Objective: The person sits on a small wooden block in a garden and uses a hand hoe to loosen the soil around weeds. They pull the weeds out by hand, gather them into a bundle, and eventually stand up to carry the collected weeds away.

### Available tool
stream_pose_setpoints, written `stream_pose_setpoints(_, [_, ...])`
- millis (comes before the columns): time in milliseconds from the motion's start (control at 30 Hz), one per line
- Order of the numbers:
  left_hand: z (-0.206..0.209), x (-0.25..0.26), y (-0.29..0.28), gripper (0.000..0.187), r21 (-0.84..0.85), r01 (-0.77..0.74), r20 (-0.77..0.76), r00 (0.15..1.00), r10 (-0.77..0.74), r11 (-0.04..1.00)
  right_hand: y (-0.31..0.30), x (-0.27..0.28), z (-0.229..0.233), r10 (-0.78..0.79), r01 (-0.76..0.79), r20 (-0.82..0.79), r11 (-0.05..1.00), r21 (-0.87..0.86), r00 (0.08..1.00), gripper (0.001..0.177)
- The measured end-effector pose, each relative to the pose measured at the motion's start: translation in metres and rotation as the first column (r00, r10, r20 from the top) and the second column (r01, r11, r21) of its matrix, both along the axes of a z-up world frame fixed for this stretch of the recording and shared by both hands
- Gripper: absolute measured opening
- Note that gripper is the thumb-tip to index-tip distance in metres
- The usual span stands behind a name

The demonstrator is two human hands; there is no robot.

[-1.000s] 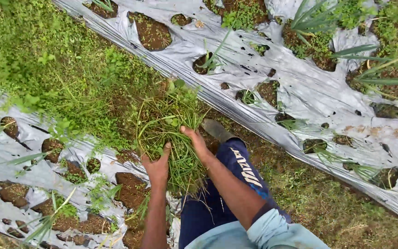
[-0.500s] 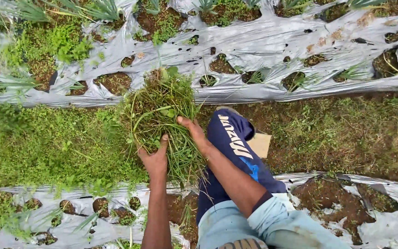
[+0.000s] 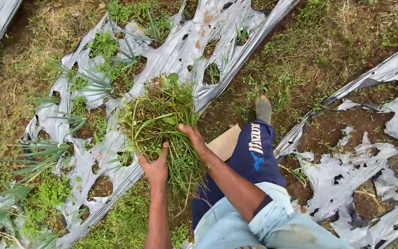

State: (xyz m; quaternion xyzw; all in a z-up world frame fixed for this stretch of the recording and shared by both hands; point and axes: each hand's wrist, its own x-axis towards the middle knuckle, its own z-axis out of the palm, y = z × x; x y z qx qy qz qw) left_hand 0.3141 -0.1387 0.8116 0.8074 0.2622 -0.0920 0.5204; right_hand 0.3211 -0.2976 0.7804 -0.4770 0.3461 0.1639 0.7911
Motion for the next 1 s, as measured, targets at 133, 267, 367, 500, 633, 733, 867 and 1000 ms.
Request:
stream_pose_setpoints(133, [-0.019,0.032,-0.118,0.110,0.009,0.129,-0.039,0.991,-0.129,0.992,-0.104,0.025,-0.036,-0.236,0.237,-0.136,0.972,-0.015,0.962,0.131])
stream_pose_setpoints(267, [-0.055,0.069,-0.280,0.127,-0.019,0.208,-0.130,0.969,-0.208,0.978,-0.281,0.042,-0.045,-0.216,0.205,-0.154,0.975,-0.084,0.964,0.120])
stream_pose_setpoints(367, [-0.053,0.065,-0.388,0.128,-0.060,0.291,-0.228,0.927,-0.297,0.955,-0.387,0.017,-0.024,-0.295,0.277,-0.194,0.954,-0.114,0.936,0.128])
stream_pose_setpoints(500, [-0.013,0.083,-0.529,0.126,-0.129,0.482,-0.235,0.834,-0.499,0.867,-0.506,0.007,0.008,-0.495,0.467,-0.148,0.864,-0.187,0.856,0.132])
stream_pose_setpoints(633, [0.009,0.091,-0.628,0.130,-0.124,0.630,-0.239,0.731,-0.639,0.767,-0.568,-0.010,-0.044,-0.666,0.657,-0.056,0.744,-0.121,0.744,0.119])
stream_pose_setpoints(733, [0.018,0.094,-0.680,0.127,-0.133,0.672,-0.252,0.688,-0.681,0.728,-0.606,-0.017,-0.059,-0.746,0.737,-0.023,0.662,-0.138,0.666,0.119])
stream_pose_setpoints(867, [-0.017,0.102,-0.714,0.102,-0.171,0.728,-0.147,0.647,-0.748,0.664,-0.624,-0.030,-0.111,-0.784,0.781,0.042,0.611,-0.127,0.620,0.098])
stream_pose_setpoints(1000, [-0.024,0.106,-0.749,0.097,-0.222,0.751,-0.167,0.599,-0.783,0.622,-0.653,-0.031,-0.156,-0.793,0.798,0.097,0.589,-0.127,0.601,0.093])
